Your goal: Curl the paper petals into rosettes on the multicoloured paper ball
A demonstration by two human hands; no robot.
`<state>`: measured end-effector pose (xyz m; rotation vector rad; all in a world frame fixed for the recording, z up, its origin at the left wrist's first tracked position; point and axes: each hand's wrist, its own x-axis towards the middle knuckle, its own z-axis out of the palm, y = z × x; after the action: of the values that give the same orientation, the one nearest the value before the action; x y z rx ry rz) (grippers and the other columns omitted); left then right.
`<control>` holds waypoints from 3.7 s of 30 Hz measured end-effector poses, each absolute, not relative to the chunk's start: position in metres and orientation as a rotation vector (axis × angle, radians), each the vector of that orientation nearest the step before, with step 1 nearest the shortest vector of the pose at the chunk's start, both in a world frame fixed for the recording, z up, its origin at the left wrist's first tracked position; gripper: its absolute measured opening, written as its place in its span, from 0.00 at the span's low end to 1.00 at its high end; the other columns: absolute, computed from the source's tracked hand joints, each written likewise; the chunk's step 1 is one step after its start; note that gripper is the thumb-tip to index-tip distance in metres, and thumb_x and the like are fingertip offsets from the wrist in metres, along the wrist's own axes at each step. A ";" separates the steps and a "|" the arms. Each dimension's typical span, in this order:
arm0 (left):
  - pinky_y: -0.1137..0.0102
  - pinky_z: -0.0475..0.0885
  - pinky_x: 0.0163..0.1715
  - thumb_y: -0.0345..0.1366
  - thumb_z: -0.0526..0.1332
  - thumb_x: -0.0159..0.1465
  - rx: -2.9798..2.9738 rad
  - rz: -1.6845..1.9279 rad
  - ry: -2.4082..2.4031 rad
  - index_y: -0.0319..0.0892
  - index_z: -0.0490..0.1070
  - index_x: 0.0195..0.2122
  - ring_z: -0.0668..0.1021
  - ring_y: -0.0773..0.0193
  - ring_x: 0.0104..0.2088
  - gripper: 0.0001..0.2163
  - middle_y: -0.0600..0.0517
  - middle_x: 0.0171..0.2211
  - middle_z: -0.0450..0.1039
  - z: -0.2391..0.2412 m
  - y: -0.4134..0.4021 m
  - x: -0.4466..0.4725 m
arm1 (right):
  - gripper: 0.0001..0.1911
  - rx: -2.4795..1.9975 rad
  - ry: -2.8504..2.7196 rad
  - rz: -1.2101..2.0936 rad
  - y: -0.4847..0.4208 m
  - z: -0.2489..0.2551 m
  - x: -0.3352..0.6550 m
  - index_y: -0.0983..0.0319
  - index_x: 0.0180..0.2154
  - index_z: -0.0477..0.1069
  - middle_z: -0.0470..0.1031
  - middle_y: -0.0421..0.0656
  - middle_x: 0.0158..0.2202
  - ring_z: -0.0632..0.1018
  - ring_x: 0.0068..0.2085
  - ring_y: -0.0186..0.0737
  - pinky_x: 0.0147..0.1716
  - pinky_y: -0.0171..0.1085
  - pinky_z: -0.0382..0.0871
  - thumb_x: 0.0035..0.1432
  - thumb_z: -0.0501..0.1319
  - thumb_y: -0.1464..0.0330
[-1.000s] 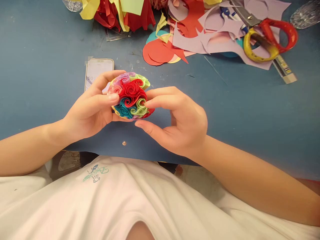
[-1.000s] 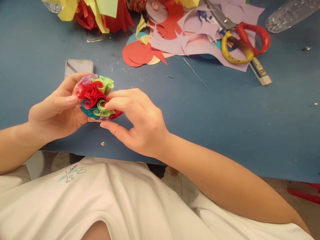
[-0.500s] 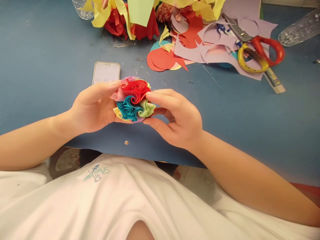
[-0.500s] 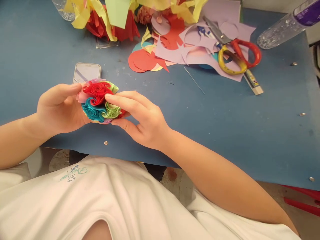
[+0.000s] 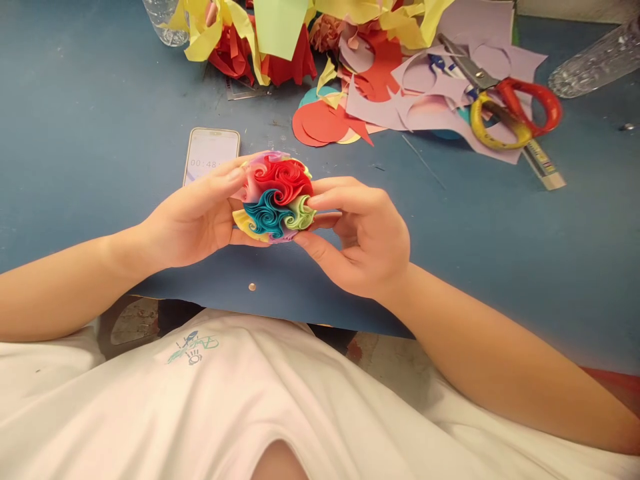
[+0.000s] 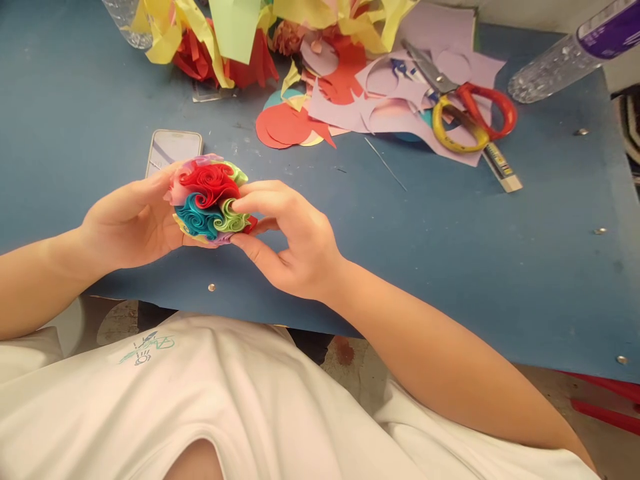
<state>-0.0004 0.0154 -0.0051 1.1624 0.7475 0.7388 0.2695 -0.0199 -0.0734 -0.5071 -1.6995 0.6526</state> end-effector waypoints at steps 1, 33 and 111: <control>0.29 0.90 0.76 0.63 0.71 0.88 1.107 0.701 0.752 0.53 0.71 0.86 0.90 0.32 0.77 0.34 0.45 0.70 0.89 -0.006 0.016 -0.003 | 0.31 -0.505 -1.704 0.644 -0.020 -0.073 0.270 0.48 0.75 0.82 0.90 0.48 0.66 0.94 0.64 0.51 0.49 0.42 1.02 0.77 0.77 0.73; 0.60 0.92 0.50 0.57 0.85 0.78 0.959 0.512 0.576 0.47 0.73 0.76 0.97 0.47 0.54 0.36 0.45 0.59 0.92 -0.015 0.019 -0.015 | 0.19 -0.491 -1.881 0.131 -0.016 -0.056 0.272 0.57 0.71 0.81 0.91 0.53 0.63 0.94 0.58 0.53 0.54 0.52 1.01 0.84 0.69 0.65; 0.48 0.97 0.51 0.49 0.84 0.79 1.027 0.696 0.725 0.48 0.67 0.73 0.98 0.36 0.57 0.33 0.43 0.61 0.93 -0.014 0.017 -0.012 | 0.14 -0.716 -1.936 0.309 -0.026 -0.052 0.272 0.49 0.68 0.86 0.97 0.43 0.56 0.94 0.46 0.49 0.45 0.50 0.96 0.88 0.71 0.60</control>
<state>-0.0118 0.0168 -0.0139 1.0274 0.7251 0.6963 0.2725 -0.0263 -0.0516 -0.7157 -1.9365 0.3088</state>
